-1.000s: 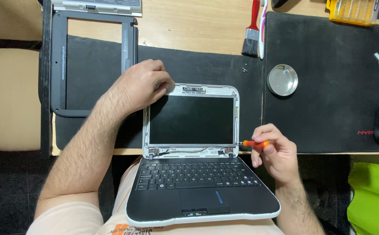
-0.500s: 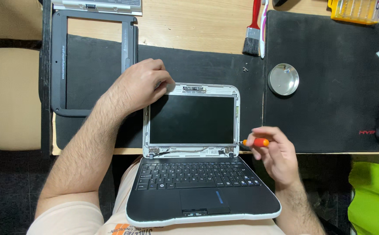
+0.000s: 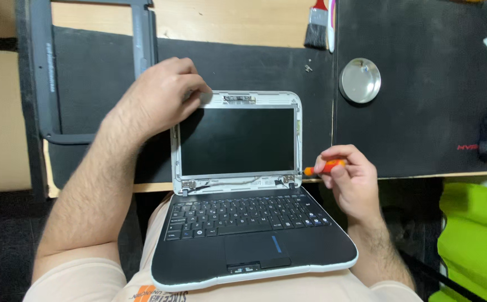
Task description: The person uses a screwdriver to remove screws from the bezel of a white laptop. They then detach the screen panel and disconnect the ribbon cable. Finally, they flip the laptop over and remove screws from the bottom casing.
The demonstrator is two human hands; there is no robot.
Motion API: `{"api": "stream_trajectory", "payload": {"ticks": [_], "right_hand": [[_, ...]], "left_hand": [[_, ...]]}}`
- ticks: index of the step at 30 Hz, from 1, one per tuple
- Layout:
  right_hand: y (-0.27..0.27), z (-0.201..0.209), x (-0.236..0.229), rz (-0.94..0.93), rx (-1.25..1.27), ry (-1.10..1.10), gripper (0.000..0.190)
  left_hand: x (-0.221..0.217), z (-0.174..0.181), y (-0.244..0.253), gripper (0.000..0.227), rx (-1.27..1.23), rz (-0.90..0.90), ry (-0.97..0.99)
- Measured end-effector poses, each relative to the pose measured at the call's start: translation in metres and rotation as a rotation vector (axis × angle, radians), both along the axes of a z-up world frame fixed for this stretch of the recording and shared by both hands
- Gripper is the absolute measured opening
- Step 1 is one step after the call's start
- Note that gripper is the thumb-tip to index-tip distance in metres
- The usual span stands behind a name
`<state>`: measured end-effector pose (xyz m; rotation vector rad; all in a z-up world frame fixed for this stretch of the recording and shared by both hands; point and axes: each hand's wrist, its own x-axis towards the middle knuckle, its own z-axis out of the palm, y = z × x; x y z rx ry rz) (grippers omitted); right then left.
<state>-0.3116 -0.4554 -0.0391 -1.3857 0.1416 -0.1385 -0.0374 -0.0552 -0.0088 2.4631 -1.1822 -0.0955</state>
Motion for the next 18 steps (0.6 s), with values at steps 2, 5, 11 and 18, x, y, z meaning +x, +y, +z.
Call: {"api": "stream_trajectory", "payload": {"ticks": [2,5,11,18], "right_hand": [[0.002,0.021,-0.003,-0.003,-0.082,0.069,0.052],[0.000,0.028,-0.002,-0.006,-0.153,0.119,0.056],[0.001,0.025,0.003,-0.062,-0.208,0.110,0.062],[0.005,0.025,0.003,-0.071,-0.374,0.044,0.058]], "left_hand": [[0.002,0.003,0.000,0.012,0.010,-0.035,0.018],[0.003,0.002,0.003,0.013,0.000,-0.058,0.028],[0.003,-0.001,0.005,0.015,-0.042,-0.064,0.012],[0.003,-0.002,0.006,0.015,-0.041,-0.063,-0.003]]}}
